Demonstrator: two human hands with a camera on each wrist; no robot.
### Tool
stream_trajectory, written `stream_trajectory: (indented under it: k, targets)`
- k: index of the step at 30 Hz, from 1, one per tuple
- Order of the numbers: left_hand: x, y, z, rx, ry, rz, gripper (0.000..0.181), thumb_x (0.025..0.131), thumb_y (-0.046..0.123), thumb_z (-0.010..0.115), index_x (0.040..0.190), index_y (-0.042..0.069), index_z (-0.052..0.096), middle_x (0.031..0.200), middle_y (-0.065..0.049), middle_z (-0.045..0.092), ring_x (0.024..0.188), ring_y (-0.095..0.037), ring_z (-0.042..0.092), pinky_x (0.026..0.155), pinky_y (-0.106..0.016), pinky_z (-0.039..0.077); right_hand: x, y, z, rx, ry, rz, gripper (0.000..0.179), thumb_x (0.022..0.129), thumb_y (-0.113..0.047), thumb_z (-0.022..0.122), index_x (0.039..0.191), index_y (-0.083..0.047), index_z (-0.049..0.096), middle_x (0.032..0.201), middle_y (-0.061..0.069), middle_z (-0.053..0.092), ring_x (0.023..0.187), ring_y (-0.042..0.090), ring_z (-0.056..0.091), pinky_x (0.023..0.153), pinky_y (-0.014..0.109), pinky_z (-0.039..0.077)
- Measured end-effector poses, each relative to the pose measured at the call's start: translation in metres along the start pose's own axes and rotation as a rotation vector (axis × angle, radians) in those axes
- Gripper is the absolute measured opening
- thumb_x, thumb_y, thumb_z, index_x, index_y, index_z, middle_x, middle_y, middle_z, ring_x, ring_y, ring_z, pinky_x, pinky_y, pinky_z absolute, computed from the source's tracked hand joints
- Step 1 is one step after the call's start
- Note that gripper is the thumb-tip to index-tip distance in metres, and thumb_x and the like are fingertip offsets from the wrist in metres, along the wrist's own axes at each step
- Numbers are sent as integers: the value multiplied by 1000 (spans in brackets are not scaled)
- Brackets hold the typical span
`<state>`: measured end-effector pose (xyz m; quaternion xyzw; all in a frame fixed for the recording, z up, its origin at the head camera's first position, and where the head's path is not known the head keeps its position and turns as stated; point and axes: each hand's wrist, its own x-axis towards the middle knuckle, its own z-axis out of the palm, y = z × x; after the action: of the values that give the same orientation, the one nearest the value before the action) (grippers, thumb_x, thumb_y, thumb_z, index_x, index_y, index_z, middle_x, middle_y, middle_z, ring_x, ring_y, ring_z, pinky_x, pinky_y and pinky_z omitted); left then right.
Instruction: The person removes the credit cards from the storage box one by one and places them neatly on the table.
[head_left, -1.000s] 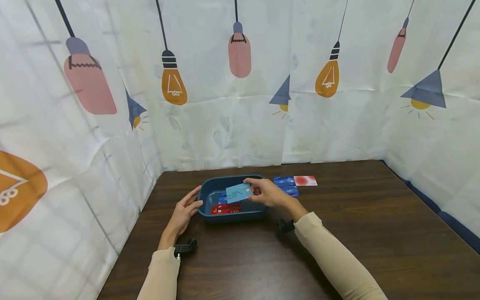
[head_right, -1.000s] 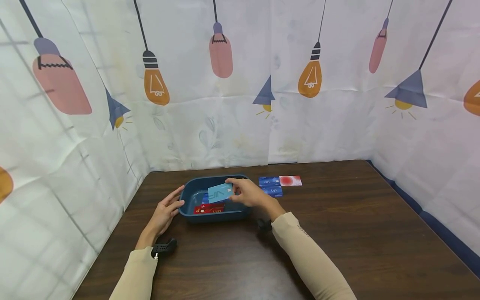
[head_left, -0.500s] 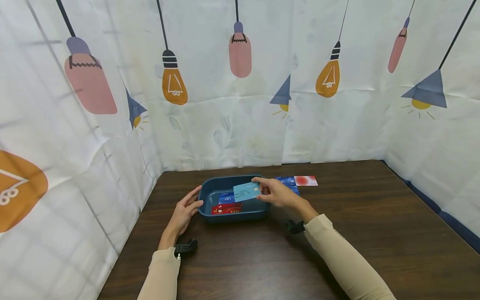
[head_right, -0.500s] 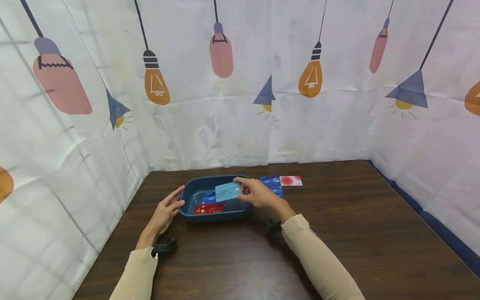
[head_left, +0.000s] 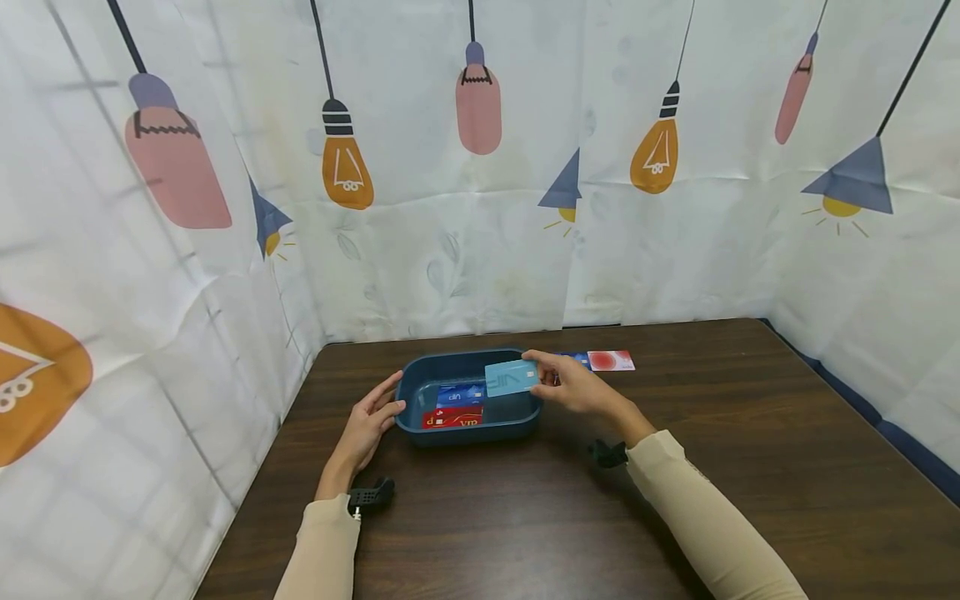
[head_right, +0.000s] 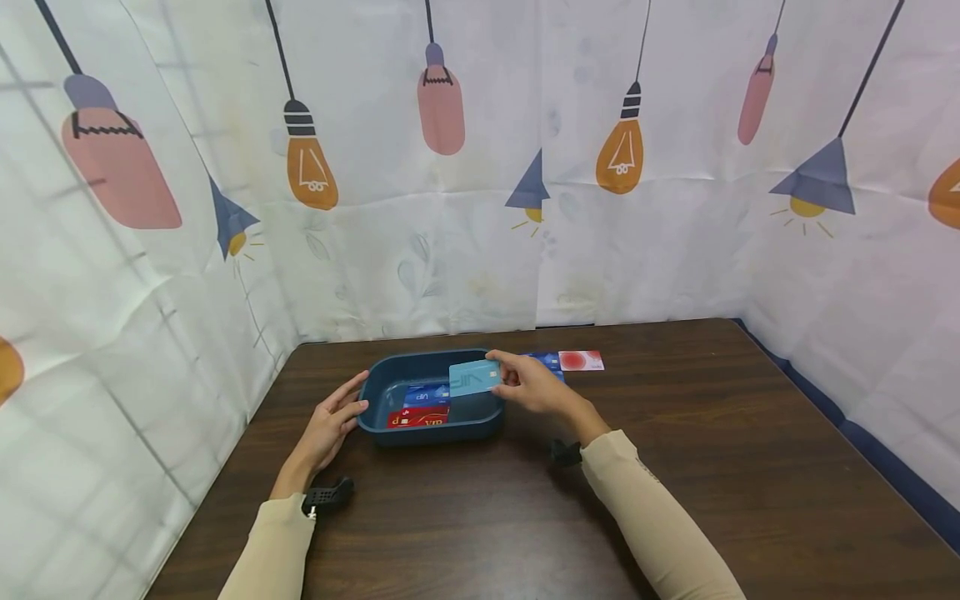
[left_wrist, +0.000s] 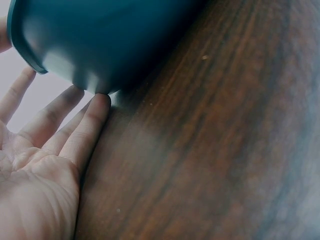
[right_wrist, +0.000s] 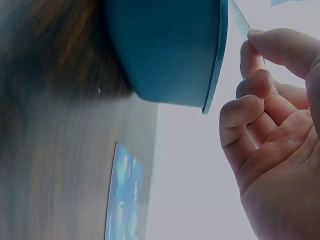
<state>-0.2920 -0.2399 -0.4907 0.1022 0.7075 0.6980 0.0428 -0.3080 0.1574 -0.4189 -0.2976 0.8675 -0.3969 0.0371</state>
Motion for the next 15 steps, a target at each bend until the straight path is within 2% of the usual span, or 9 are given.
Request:
stream_trajectory:
  k: [9, 15]
  targets:
    - [-1, -2, -1, 12, 0, -9, 62, 104, 20, 61, 161, 20, 36, 167, -11, 32, 147, -27, 38, 96, -17, 50, -9, 11, -6, -16, 22, 9, 58, 96, -16, 72, 149, -9, 50, 93, 3, 57, 85, 18, 54, 68, 26, 48]
    - [-1, -1, -1, 14, 2, -9, 63, 103, 20, 61, 160, 21, 36, 167, -11, 32, 147, -30, 37, 96, -17, 50, -14, 16, -12, 9, 26, 13, 59, 95, -15, 73, 149, -8, 50, 95, 4, 57, 87, 20, 54, 71, 26, 48]
